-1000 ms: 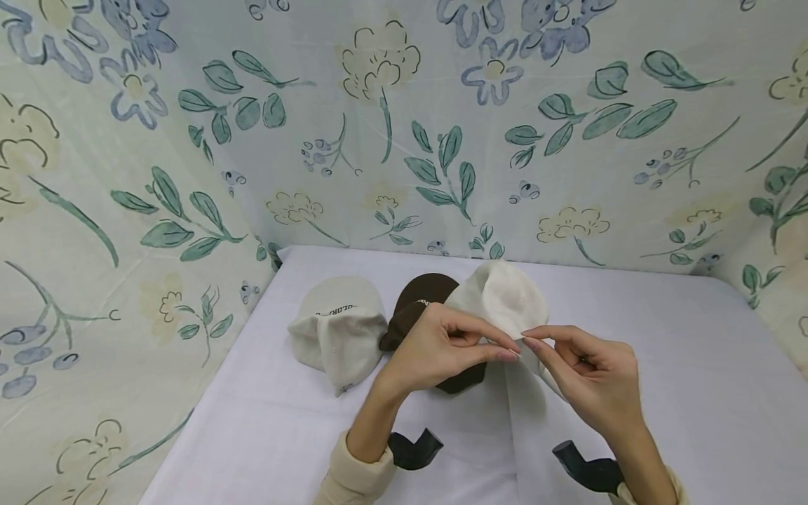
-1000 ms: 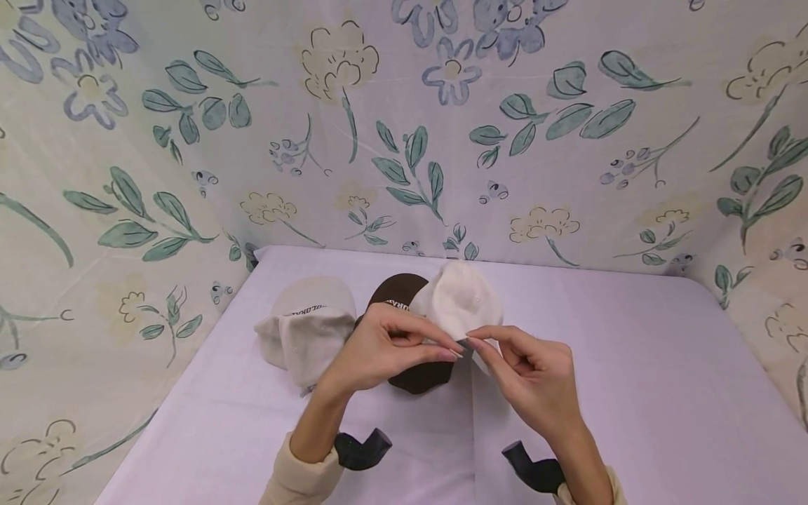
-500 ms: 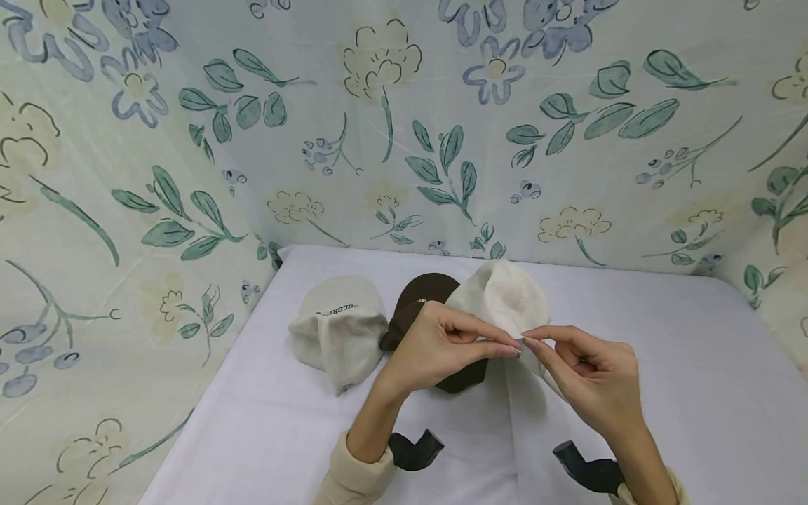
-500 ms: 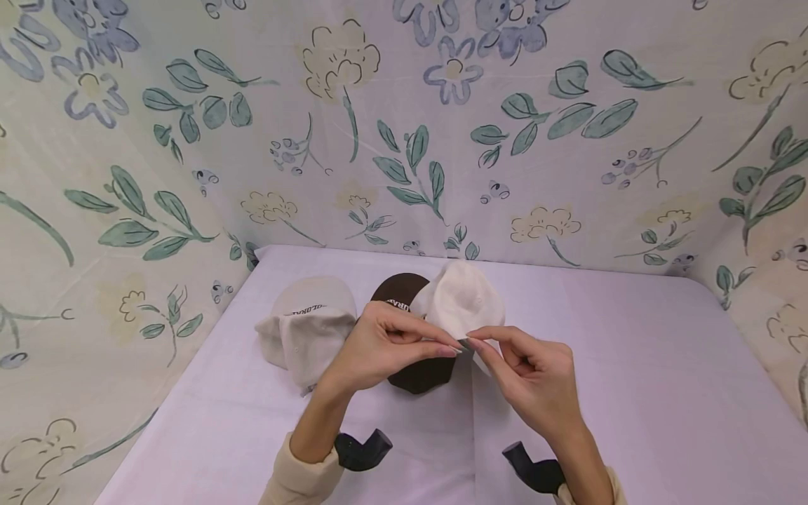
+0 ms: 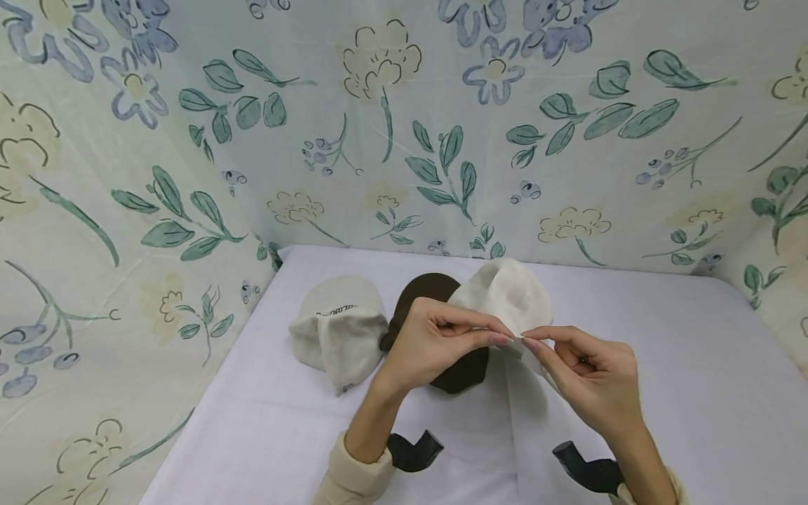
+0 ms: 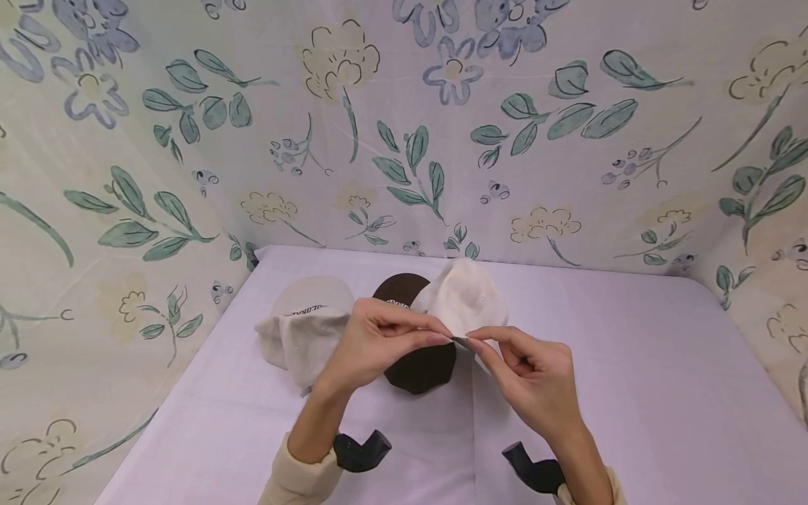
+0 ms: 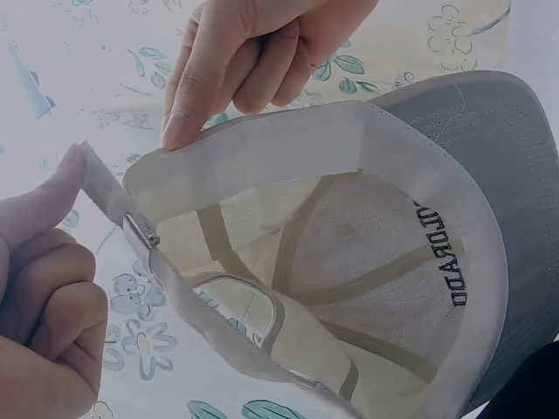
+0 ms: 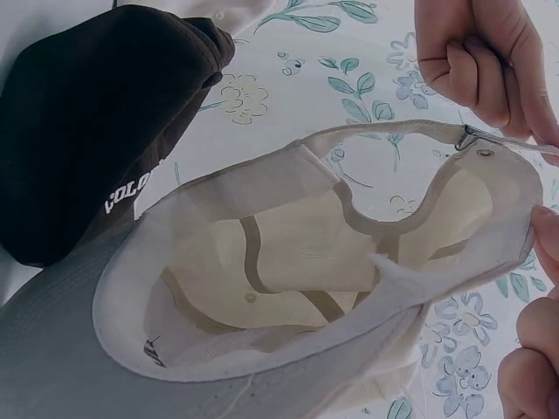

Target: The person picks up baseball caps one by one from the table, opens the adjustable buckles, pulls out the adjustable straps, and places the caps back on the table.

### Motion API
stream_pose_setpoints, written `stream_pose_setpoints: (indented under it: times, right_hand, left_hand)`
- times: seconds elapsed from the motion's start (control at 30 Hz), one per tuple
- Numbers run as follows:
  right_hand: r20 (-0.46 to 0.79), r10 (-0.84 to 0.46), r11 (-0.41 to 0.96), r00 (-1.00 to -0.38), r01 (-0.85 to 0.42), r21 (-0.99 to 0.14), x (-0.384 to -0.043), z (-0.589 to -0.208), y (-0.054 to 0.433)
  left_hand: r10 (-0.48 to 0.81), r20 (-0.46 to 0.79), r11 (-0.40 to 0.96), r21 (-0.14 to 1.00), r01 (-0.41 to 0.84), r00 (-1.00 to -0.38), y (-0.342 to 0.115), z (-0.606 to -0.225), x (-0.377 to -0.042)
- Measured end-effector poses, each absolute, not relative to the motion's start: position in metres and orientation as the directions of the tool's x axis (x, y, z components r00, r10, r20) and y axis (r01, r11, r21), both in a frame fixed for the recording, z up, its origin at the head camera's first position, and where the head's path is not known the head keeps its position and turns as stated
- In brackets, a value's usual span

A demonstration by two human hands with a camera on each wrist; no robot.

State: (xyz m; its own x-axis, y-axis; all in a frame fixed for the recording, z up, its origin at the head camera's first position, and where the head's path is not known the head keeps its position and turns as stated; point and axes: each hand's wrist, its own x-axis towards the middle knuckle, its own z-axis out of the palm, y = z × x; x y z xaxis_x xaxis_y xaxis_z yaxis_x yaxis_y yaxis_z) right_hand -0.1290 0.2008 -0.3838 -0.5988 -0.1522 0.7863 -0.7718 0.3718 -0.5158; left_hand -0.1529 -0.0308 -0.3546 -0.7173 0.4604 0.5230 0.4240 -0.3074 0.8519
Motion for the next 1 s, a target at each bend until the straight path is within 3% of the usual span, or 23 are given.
stream_pose_setpoints:
  times: [0.6,1.0]
  right_hand:
    - [0.771,-0.145,0.383,-0.62,-0.754,-0.534,-0.1279,-0.3839,0.1978]
    - [0.782,-0.149,0.353,-0.606,-0.771,-0.53,-0.1275,-0.3865,0.1954]
  left_hand:
    - [0.285,0.535,-0.464,0.803,0.374,-0.796,-0.0361,-0.3567,-0.1565]
    - [0.167,0.498,-0.471,0.799,0.375,-0.851,-0.0332,-0.3568,-0.1569]
